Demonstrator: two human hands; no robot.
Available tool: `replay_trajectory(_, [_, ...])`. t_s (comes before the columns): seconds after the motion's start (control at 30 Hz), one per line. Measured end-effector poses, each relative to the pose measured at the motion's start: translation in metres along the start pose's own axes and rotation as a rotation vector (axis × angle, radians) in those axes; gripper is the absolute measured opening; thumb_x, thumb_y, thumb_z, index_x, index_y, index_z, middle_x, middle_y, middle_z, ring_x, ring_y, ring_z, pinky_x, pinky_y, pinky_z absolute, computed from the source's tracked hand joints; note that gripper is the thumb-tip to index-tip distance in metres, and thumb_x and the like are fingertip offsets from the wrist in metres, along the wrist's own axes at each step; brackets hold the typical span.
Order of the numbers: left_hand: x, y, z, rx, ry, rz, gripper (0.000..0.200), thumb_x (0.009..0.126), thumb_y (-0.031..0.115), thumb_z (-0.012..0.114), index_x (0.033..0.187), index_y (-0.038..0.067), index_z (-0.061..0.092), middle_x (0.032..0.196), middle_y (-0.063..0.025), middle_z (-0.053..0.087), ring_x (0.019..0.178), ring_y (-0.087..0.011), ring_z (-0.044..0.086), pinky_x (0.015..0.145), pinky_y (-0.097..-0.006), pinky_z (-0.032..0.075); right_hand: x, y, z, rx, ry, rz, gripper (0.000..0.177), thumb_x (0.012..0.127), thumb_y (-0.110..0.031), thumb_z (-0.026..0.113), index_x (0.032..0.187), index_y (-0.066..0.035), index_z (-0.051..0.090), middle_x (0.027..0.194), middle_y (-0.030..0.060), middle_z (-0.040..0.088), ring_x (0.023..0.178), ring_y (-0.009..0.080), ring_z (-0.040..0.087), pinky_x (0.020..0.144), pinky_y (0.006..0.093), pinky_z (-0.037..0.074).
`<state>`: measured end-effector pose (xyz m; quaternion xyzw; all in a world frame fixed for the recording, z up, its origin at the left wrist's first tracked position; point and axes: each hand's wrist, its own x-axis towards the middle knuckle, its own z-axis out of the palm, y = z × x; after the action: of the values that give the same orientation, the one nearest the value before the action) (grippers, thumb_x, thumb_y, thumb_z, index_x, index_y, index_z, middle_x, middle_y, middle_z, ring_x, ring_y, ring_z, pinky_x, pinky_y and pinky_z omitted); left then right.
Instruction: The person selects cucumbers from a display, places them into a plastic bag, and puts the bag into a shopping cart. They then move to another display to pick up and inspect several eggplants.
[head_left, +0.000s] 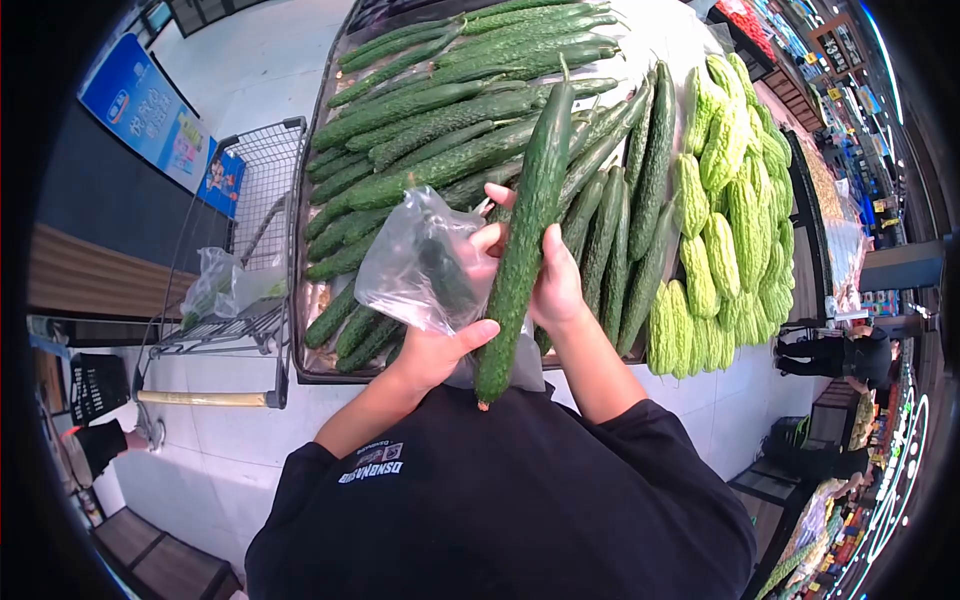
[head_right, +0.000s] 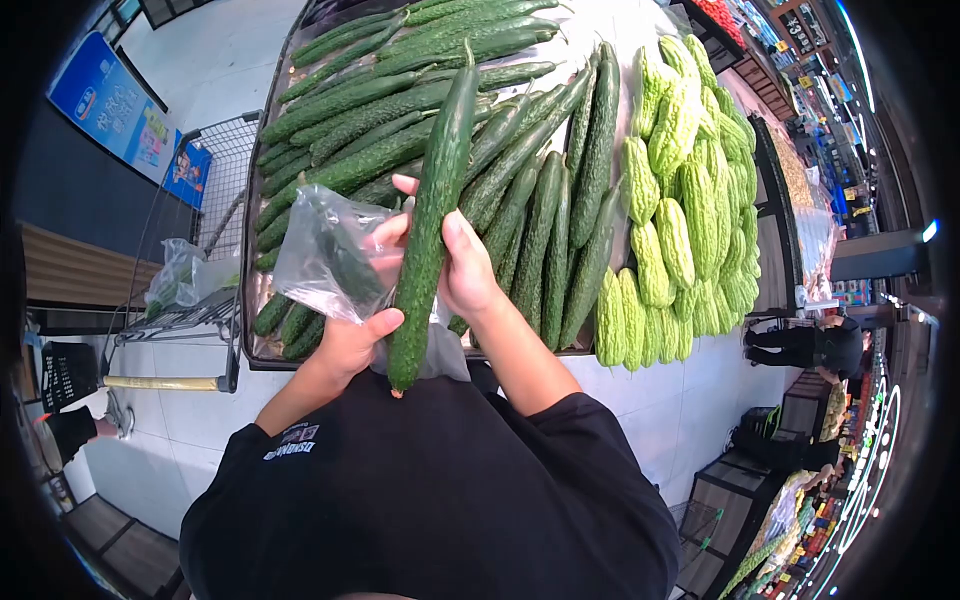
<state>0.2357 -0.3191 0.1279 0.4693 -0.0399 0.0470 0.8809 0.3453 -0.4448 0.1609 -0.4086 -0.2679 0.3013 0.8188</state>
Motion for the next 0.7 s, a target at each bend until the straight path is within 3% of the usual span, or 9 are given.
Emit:
replay_trajectory(0.07, [0.000,-0.005,0.001,-0.091,-0.025,-0.022,0.057,0.085,0.008,0.073,0.136,0.002,0.046,0.128,-0.0070,0.052,0.125,-0.0192,0.047,0.109,-0.0365,0.036,-0.007,0.002,0.002,0.003,0.074,0.015,0.073,0.100,-0.051,0.042,0.147,0.002,0.025,0.110,0.0223,0.063,0.108,0.0317,0.062,0.091,0.0464,0.053])
replay_trajectory(0.13, [0.000,-0.009,0.004,-0.130,0.076,-0.040,0.048,0.088,0.005,0.069,0.132,0.002,0.050,0.123,-0.0072,0.056,0.119,-0.0187,0.052,0.104,-0.0355,0.040,-0.008,0.005,0.005,0.080,0.254,-0.067,0.066,0.102,-0.045,0.041,0.144,0.003,0.027,0.111,0.0220,0.063,0.107,0.0322,0.063,0.091,0.0481,0.053])
replay_trajectory(0.27, [0.004,-0.009,0.008,-0.177,0.391,-0.082,0.029,0.091,0.000,0.062,0.119,0.004,0.054,0.102,-0.0057,0.060,0.087,-0.0147,0.060,0.080,-0.0310,0.052,-0.020,-0.014,-0.003,0.162,0.380,-0.267,0.056,0.103,-0.038,0.044,0.144,-0.003,0.029,0.104,0.0177,0.064,0.104,0.0310,0.064,0.092,0.0472,0.052])
replay_trajectory(0.3, [0.003,-0.011,-0.002,-0.180,0.371,-0.071,0.027,0.093,0.003,0.060,0.119,0.004,0.054,0.100,-0.0066,0.060,0.084,-0.0153,0.060,0.076,-0.0316,0.053,-0.026,-0.024,-0.012,0.061,0.406,-0.276,0.055,0.103,-0.040,0.044,0.145,-0.008,0.033,0.100,0.0106,0.062,0.095,0.0257,0.061,0.091,0.0464,0.049])
replay_trajectory(0.4, [0.005,-0.010,-0.014,-0.124,0.403,-0.040,0.022,0.095,0.008,0.058,0.116,0.004,0.054,0.092,-0.0074,0.060,0.077,-0.0156,0.060,0.067,-0.0322,0.054,-0.042,-0.050,-0.040,-0.204,0.598,-0.294,0.052,0.103,-0.035,0.045,0.145,-0.007,0.034,0.090,0.0092,0.060,0.074,0.0170,0.060,0.068,0.0350,0.054])
replay_trajectory(0.5, [0.006,-0.008,-0.023,-0.173,0.450,-0.057,0.021,0.094,-0.001,0.056,0.114,0.002,0.056,0.097,-0.0049,0.058,0.080,-0.0130,0.057,0.067,-0.0313,0.054,-0.063,-0.057,-0.074,-0.374,0.775,-0.190,0.046,0.101,-0.028,0.053,0.138,-0.005,0.039,0.084,0.0078,0.060,0.067,0.0152,0.059,0.064,0.0306,0.054])
replay_trajectory(0.57, [0.006,-0.010,-0.028,-0.169,0.473,-0.064,0.021,0.094,0.000,0.056,0.114,0.003,0.056,0.097,-0.0047,0.058,0.080,-0.0130,0.057,0.068,-0.0314,0.054,-0.077,-0.051,-0.098,-0.791,0.936,-0.061,0.041,0.097,-0.025,0.061,0.126,-0.002,0.043,0.080,0.0072,0.061,0.061,0.0148,0.059,0.058,0.0283,0.053])
replay_trajectory(0.6, [0.006,-0.011,-0.029,-0.164,0.502,-0.068,0.020,0.094,0.000,0.056,0.114,0.003,0.056,0.096,-0.0045,0.058,0.079,-0.0131,0.057,0.068,-0.0314,0.054,-0.082,-0.050,-0.105,-0.790,0.940,-0.062,0.041,0.097,-0.025,0.061,0.126,-0.002,0.043,0.080,0.0072,0.061,0.061,0.0148,0.059,0.058,0.0283,0.053])
replay_trajectory(0.7, [0.005,-0.009,-0.030,-0.165,0.486,-0.084,0.020,0.094,0.001,0.057,0.114,0.004,0.056,0.094,-0.0042,0.058,0.079,-0.0129,0.057,0.068,-0.0315,0.054,-0.092,-0.047,-0.121,-1.216,1.075,0.223,0.046,0.095,-0.031,0.064,0.119,0.002,0.043,0.087,0.0130,0.063,0.053,0.0153,0.061,0.049,0.0298,0.052])
